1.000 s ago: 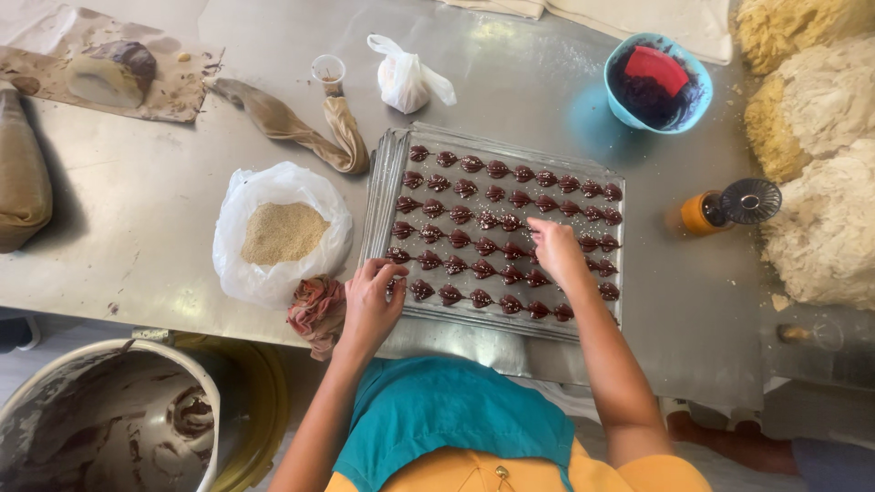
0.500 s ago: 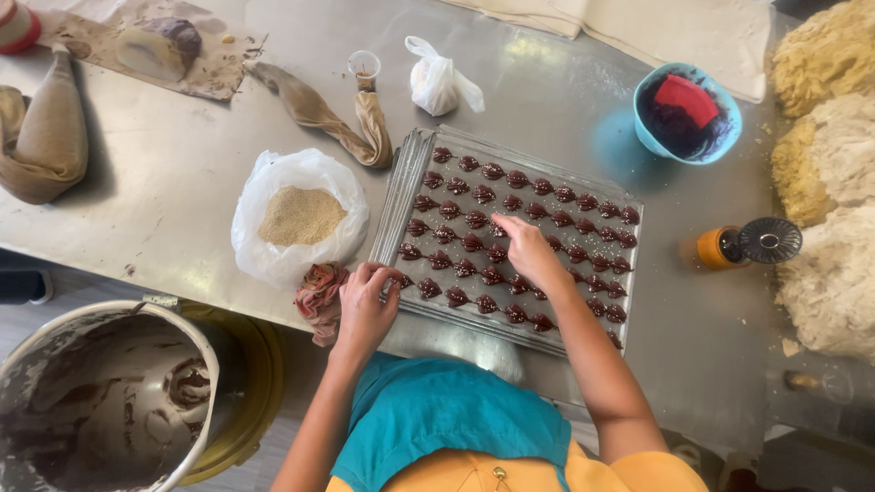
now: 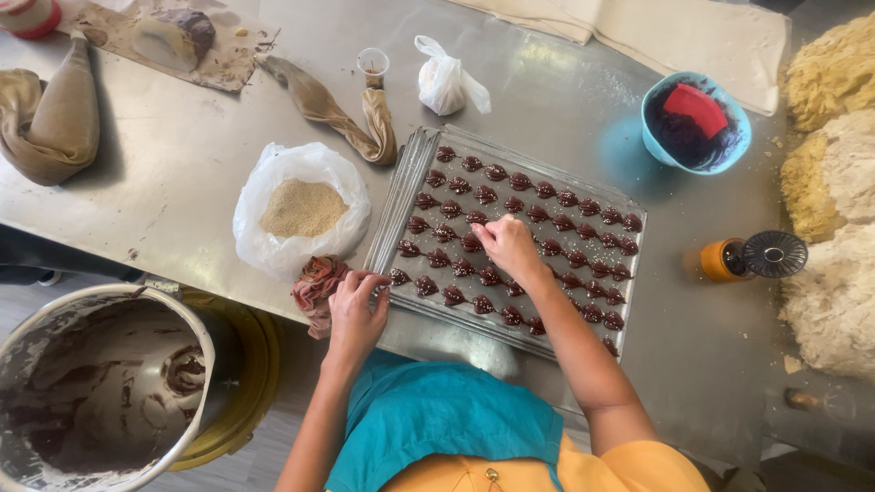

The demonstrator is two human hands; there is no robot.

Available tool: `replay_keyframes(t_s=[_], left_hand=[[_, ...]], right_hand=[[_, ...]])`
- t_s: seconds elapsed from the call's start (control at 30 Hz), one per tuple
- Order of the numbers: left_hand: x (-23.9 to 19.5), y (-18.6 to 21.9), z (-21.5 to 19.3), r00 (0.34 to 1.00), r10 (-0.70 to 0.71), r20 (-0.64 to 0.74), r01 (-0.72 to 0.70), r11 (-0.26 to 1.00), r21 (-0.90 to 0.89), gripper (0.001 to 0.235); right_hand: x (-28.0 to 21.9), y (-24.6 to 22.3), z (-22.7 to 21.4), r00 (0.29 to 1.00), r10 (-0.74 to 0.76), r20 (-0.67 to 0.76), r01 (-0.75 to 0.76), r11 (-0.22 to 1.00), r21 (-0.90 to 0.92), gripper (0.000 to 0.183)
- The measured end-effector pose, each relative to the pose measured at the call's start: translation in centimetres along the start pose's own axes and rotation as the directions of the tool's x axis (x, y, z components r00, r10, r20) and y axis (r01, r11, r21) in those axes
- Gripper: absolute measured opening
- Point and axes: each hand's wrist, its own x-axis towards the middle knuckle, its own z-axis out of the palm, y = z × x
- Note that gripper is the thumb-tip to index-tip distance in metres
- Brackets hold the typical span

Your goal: The person pipes chocolate into small dollops on a metal baking tray using a cloth piping bag. They sprinkle a granular topping over the dollops, place the tray on a rack, then refill the piping bag and continue piping on a new tray.

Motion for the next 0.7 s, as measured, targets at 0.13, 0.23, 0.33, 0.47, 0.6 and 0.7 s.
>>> replay_keyframes(t_s=[0.13, 0.23, 0.33, 0.47, 0.6, 0.7], left_hand=[[0.2, -0.9, 0.8, 1.0, -0.018, 0.019, 0.017, 0.999, 0.043, 0.017], [0.9, -2.1, 1.6, 0.998, -0.053, 0.032, 0.049, 0.993, 0.107, 0.021], [1.2, -3.7, 2.5, 0.998, -0.061, 0.019, 0.058, 0.987, 0.151, 0.026], [0.8, -5.8, 3.7, 0.996, -0.079, 0.034, 0.073, 0.985, 0.154, 0.032], [0.4, -6.7, 4.5, 0.999, -0.043, 0.004, 0.041, 0.983, 0.179, 0.038], [0.4, -6.9, 4.5, 0.995, -0.094, 0.037, 0.091, 0.993, 0.07, 0.034]], right_hand=[[-0.3, 0.5, 0.6, 0.97, -0.196, -0.145, 0.224, 0.95, 0.217, 0.023], [-0.6, 0.8, 0.4, 0.996, 0.077, -0.046, -0.07, 0.986, 0.152, 0.022], [-1.2, 1.3, -0.1, 0.929, 0.347, 0.132, -0.346, 0.938, -0.033, 0.028], [-2.8, 2.0, 0.0, 0.975, 0.221, 0.006, -0.221, 0.975, 0.035, 0.027], [-3.9, 1.9, -0.7, 0.971, -0.043, -0.234, 0.081, 0.985, 0.154, 0.031], [-4.5, 1.4, -1.9, 0.959, 0.261, -0.113, -0.229, 0.944, 0.237, 0.031]])
